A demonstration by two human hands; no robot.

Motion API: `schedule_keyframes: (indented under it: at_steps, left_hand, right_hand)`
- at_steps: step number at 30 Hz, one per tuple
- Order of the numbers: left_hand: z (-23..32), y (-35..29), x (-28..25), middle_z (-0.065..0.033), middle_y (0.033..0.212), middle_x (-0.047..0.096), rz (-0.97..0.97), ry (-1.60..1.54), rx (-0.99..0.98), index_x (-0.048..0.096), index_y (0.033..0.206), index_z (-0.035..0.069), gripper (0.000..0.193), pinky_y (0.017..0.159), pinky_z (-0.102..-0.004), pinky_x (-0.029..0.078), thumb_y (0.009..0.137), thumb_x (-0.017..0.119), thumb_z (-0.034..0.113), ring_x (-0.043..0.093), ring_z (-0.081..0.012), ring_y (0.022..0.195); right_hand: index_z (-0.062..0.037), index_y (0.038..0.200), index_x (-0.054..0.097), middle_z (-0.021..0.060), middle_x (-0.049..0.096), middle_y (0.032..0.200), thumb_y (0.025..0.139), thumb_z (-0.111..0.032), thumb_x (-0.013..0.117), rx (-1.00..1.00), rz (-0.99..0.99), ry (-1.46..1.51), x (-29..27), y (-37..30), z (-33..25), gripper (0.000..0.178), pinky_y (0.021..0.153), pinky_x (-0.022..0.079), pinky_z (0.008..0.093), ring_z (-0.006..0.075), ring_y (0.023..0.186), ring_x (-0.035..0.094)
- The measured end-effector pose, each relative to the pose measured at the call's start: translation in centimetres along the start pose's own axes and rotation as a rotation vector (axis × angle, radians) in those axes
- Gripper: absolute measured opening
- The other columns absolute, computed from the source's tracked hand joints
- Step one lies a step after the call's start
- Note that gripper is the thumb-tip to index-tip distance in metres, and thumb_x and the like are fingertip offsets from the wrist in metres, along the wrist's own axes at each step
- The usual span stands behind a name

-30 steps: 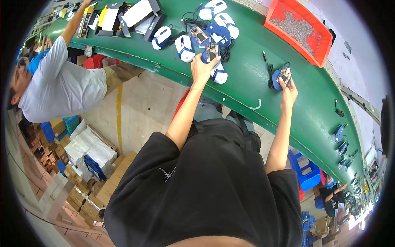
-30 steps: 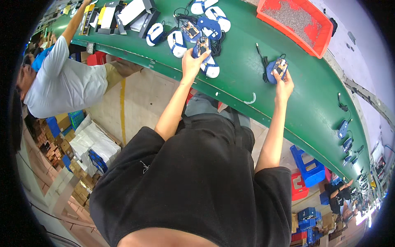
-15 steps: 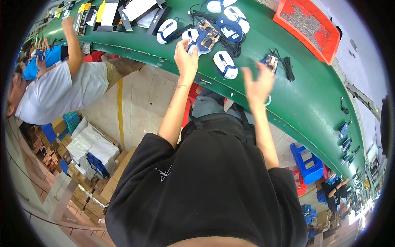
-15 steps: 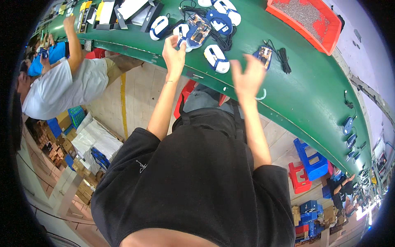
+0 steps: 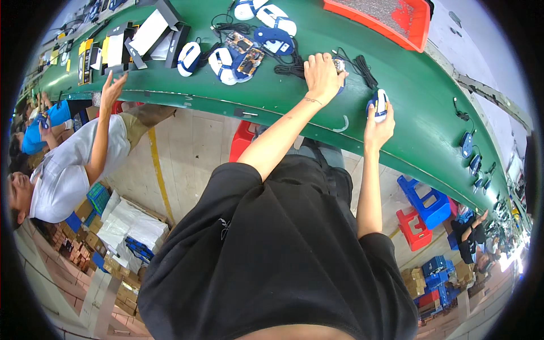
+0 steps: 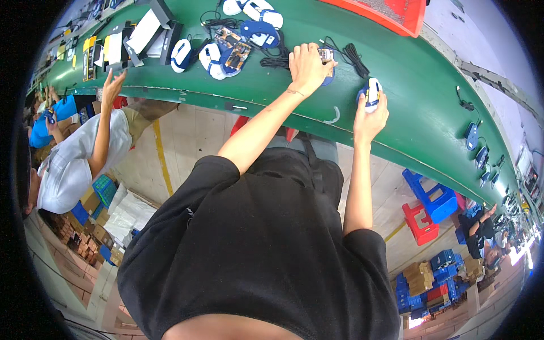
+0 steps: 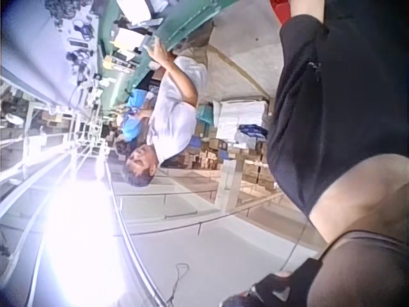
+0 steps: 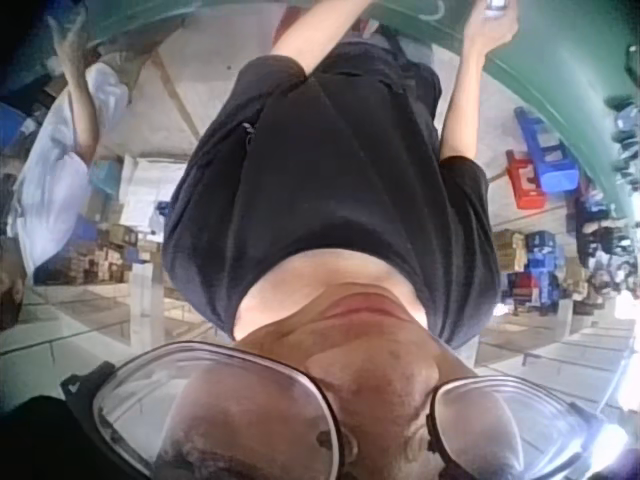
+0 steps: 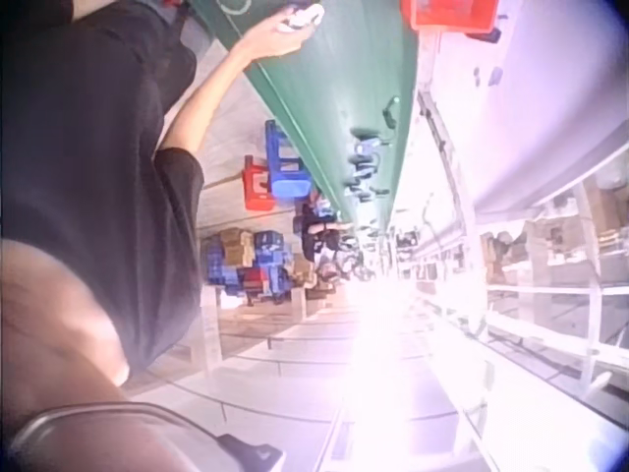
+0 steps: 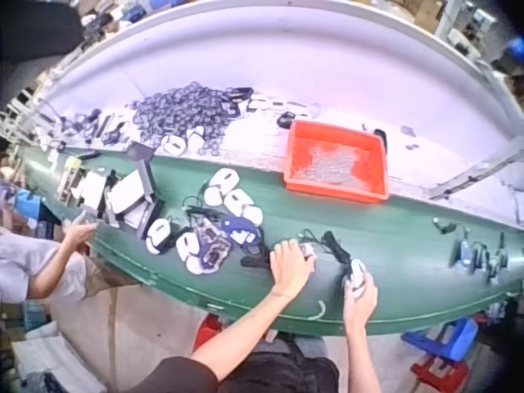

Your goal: The person assembles computer mice along a conveyor belt by inserting circuit boards and cables into mouse bases and snapping the top shells onto the bases by hand.

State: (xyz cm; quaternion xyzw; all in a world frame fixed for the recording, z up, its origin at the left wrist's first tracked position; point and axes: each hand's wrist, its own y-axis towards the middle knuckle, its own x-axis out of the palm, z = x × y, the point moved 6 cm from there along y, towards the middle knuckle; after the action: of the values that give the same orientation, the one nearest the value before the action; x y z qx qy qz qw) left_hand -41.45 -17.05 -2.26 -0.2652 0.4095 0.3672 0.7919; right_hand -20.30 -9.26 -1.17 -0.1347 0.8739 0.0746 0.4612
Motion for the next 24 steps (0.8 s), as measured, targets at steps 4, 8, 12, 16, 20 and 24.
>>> schedule_keyframes:
  at_steps: [4,8,12,16,20,24]
  left_hand:
    - [-0.1,0.3,1.1,-0.0118,0.091,0.061,0.007,-0.17,0.141,0.055,0.091,0.0,0.045,0.076,-0.0387,0.048,0.067,0.083,0.026,0.058,-0.0263,0.088]
    - [1.0,-2.8,-0.1,-0.0154,0.103,0.064,-0.484,-1.401,-0.295,0.048,0.107,0.004,0.039,0.069,-0.0332,0.057,0.079,0.075,0.006,0.067,-0.0219,0.088]
    - [1.6,-4.2,-1.5,-0.0154,0.116,0.061,-0.667,-1.644,-0.491,0.045,0.131,0.003,0.052,0.087,-0.0356,0.055,0.098,0.049,0.042,0.064,-0.022,0.104]
    - [3.0,-4.9,-3.6,-0.0143,0.123,0.058,-0.605,-1.716,-0.571,0.048,0.13,0.002,0.065,0.101,-0.0378,0.045,0.099,0.03,0.056,0.057,-0.021,0.114]
    - [3.9,-4.8,-5.7,-0.0135,0.131,0.054,-0.544,-1.736,-0.523,0.043,0.136,0.002,0.058,0.1,-0.0358,0.045,0.101,0.035,0.047,0.056,-0.0218,0.115]
    - [2.3,-3.7,-5.9,-0.0173,0.136,0.05,-0.455,-1.597,-0.358,0.036,0.14,-0.003,0.06,0.105,-0.0392,0.041,0.1,0.04,0.041,0.051,-0.0259,0.122]
  right_hand:
    - [-0.0072,0.126,0.056,0.0181,0.057,0.128,0.08,-0.022,0.073,-0.115,-0.087,-0.096,0.6,1.2,1.2,0.051,0.098,0.041,0.0446,0.0364,0.114,0.052]
    - [-0.0085,0.122,0.06,0.016,0.06,0.125,0.079,-0.015,0.073,-0.027,-0.161,0.077,-2.1,0.9,-4.2,0.045,0.097,0.043,0.0423,0.034,0.113,0.054]
    - [-0.0089,0.117,0.067,0.0175,0.063,0.12,0.08,-0.017,0.072,-0.244,-0.147,0.439,-4.0,-0.1,-10.2,0.038,0.094,0.046,0.0395,0.0314,0.108,0.058]
    - [-0.0068,0.118,0.066,0.0216,0.057,0.126,0.076,-0.015,0.074,-0.375,-0.125,0.309,-2.7,-1.5,-13.2,0.043,0.092,0.047,0.0417,0.0381,0.104,0.056]
    - [-0.0074,0.126,0.062,0.0222,0.055,0.13,0.078,-0.015,0.072,-0.321,-0.19,0.448,-1.7,-2.5,-13.3,0.05,0.097,0.044,0.0429,0.0384,0.113,0.054]
    - [-0.003,0.14,0.045,0.0255,0.039,0.145,0.087,-0.023,0.068,-0.141,-0.485,0.665,-0.6,-2.4,-14.0,0.061,0.103,0.04,0.0382,0.0348,0.131,0.045]
